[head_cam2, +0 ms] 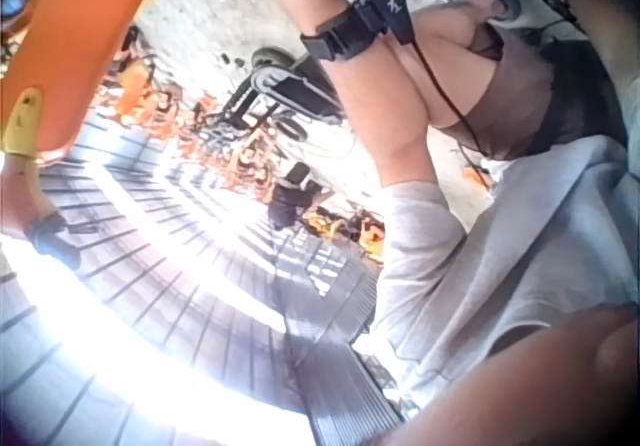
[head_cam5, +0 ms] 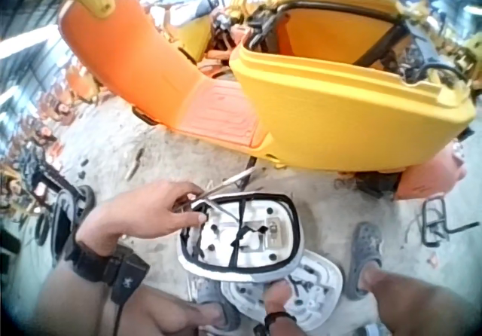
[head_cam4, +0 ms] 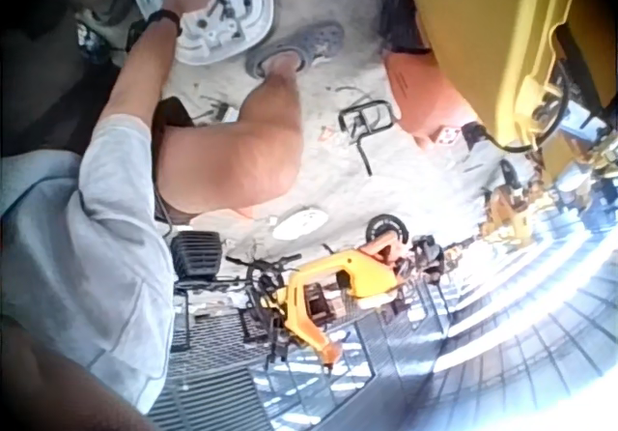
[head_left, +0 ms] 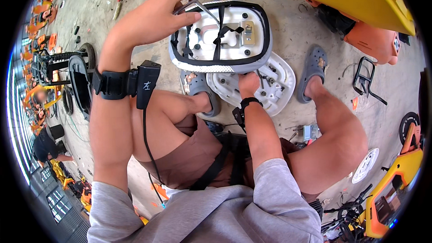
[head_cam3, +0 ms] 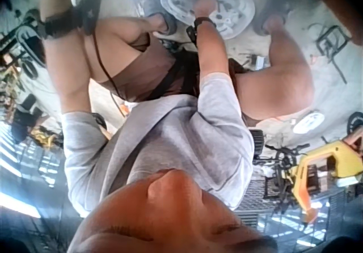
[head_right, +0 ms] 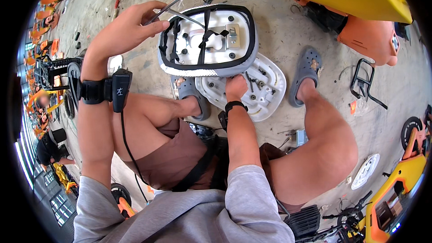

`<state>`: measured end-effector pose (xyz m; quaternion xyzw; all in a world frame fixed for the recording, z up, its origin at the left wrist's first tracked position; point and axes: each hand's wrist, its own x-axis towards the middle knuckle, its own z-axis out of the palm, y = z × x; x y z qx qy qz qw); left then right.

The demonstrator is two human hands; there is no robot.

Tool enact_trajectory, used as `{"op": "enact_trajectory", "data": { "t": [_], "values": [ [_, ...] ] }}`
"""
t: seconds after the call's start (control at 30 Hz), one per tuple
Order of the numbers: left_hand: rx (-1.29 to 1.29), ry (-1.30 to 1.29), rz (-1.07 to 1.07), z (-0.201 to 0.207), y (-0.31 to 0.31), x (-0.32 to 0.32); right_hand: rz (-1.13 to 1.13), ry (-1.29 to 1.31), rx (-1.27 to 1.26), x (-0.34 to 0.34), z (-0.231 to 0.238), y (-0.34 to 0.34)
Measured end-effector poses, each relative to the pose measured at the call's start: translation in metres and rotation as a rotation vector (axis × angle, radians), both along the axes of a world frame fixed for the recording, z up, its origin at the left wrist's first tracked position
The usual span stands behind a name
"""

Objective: The person assembles a scooter seat by fitting a lock mechanism and wiring into the plastic housing and then securing them with a screwdriver and screws.

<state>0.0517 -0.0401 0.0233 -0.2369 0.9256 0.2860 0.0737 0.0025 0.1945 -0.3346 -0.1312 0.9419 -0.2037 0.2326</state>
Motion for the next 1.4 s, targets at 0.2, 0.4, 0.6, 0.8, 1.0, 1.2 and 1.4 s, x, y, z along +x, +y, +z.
{"op": "enact_trajectory", "data": {
  "t": [0.2, 0.4, 0.6, 0.8, 1.0, 1.2, 1.4],
  "values": [
    [0.195, -0.178, 0.093, 0.011, 0.015, -0.017, -0.073, -0.009, -0.100, 0.007, -0.008, -0.008],
    [0.018, -0.137, 0.001, 0.002, 0.017, -0.023, -0.231, -0.064, -0.224, 0.020, 0.019, 0.003],
    [-0.117, -0.098, -0.115, 0.007, 0.027, -0.029, -0.506, -0.383, -0.510, 0.015, 0.020, 0.036],
    [-0.132, -0.106, -0.089, 0.003, 0.025, -0.026, -0.221, -1.037, -0.564, 0.001, 0.069, 0.039],
    [-0.081, -0.061, -0.057, -0.001, 0.020, -0.022, 0.151, -0.177, -0.459, 0.015, 0.096, -0.028],
    [-0.033, -0.075, -0.146, -0.002, 0.018, -0.012, 0.063, -0.187, -0.413, 0.014, 0.114, -0.082],
    [0.042, -0.023, -0.212, -0.001, 0.025, -0.008, -0.113, -0.850, -0.474, -0.004, 0.124, -0.091]
  ]
}}
